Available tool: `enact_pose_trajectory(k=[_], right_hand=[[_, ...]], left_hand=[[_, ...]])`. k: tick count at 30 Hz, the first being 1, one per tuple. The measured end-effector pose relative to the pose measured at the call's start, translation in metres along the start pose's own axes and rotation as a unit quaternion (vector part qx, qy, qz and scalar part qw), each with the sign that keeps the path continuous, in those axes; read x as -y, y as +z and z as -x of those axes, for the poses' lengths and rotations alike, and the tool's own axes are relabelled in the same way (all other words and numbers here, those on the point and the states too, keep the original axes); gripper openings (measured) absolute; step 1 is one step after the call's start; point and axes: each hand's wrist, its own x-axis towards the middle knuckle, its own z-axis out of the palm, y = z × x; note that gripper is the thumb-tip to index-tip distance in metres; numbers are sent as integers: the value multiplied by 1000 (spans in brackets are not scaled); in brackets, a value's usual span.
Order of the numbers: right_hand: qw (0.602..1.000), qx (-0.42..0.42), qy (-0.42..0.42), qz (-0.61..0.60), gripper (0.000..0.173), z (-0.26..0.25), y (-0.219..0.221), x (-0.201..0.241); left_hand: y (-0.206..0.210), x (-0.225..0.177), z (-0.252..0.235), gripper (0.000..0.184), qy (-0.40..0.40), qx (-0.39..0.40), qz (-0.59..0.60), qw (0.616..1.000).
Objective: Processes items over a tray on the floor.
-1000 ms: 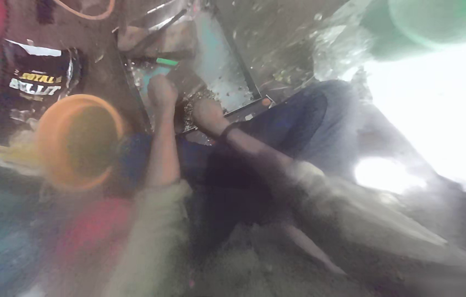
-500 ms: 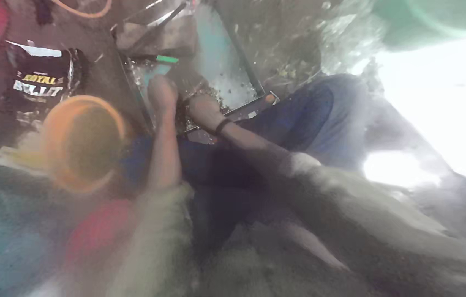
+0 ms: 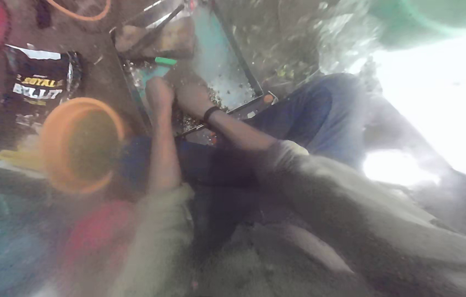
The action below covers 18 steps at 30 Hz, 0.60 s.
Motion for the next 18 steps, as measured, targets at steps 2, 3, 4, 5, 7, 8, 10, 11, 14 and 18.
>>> enact_pose_trajectory(k=[2,3,4,5,7,8,10,11,14,18], right_hand=[[1000,8,12,-10,35,-5,5,2],[1000,15,23,-12,35,-8,8,2],[999,19,28,-8,34,-9,11,1],[999,21,31,-1,33,-10,13,0],[999,28,41,3,32,-1,16,-3],[998,32,48,5,31,6,20,-5],[997,37,63,16,28,25,26,-11],[996,47,65,28,26,36,25,-14],[993,79,66,59,23,58,22,-24],[998,31,41,35,22,53,8,-20]], left_hand=[[2,1,0,23,-1,-12,-6,1000],[3,0,-1,24,-4,-16,-9,1000],[2,-1,-1,24,-5,-18,-12,1000],[2,-3,0,24,-3,-18,-17,1000],[3,-5,2,24,-3,-19,-23,1000],[3,-5,4,24,-9,-18,-23,1000],[0,-8,3,24,-23,-18,-15,999],[-1,-9,3,24,-26,-18,-11,999],[3,-5,2,22,-12,-22,4,1000],[1,0,2,22,-6,-18,16,1000]])
